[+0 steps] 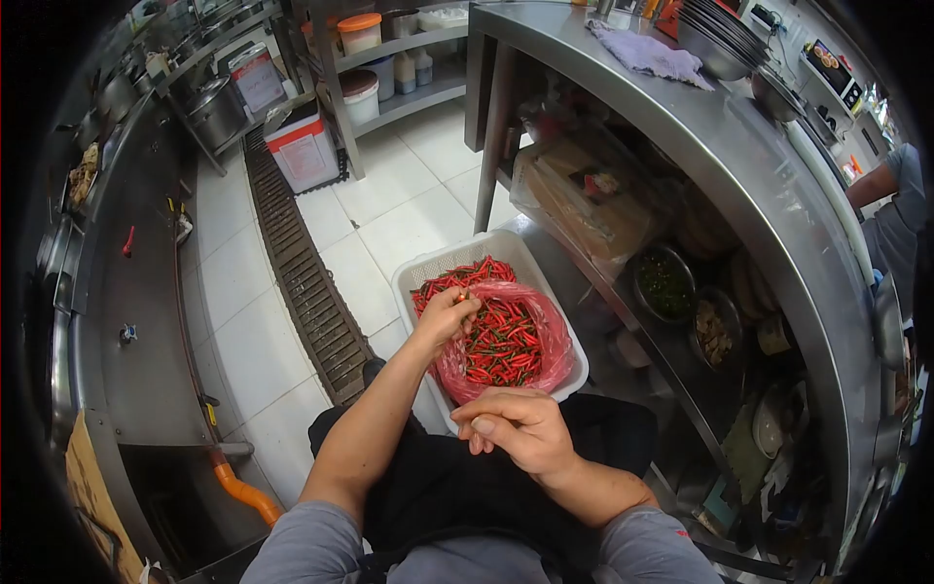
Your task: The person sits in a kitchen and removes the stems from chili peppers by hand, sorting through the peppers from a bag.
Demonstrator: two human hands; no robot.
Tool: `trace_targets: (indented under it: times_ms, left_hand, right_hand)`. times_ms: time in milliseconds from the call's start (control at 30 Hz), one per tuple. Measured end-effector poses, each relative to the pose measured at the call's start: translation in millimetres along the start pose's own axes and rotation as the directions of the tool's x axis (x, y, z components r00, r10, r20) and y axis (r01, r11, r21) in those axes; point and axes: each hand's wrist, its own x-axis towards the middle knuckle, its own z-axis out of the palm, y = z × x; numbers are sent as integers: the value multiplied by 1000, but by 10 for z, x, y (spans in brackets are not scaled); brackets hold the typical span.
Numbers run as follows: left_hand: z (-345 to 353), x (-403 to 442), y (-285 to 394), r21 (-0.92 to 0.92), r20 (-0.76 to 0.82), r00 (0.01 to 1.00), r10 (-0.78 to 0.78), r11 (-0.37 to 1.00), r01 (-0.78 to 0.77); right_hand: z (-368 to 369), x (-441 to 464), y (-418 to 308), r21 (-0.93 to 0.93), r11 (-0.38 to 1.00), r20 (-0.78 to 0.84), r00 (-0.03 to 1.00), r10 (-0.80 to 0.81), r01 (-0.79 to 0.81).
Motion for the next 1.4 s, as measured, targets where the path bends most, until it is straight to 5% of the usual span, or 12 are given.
trace_targets:
  times_ms: [800, 1233, 1400]
  left_hand:
    - [-11, 23, -59, 10, 11, 1000, 24, 1000, -24]
    - [-15, 29, -58, 18, 29, 999, 32, 999, -32]
    - [-27, 24, -72, 45, 18, 999, 40, 998, -41]
  right_hand:
    - [61, -112, 232, 123, 961, 5, 968, 250, -249]
    - [82, -127, 129, 78, 973, -28, 975, 221, -218]
    - [58, -154, -61, 78, 994, -10, 996, 83, -82]
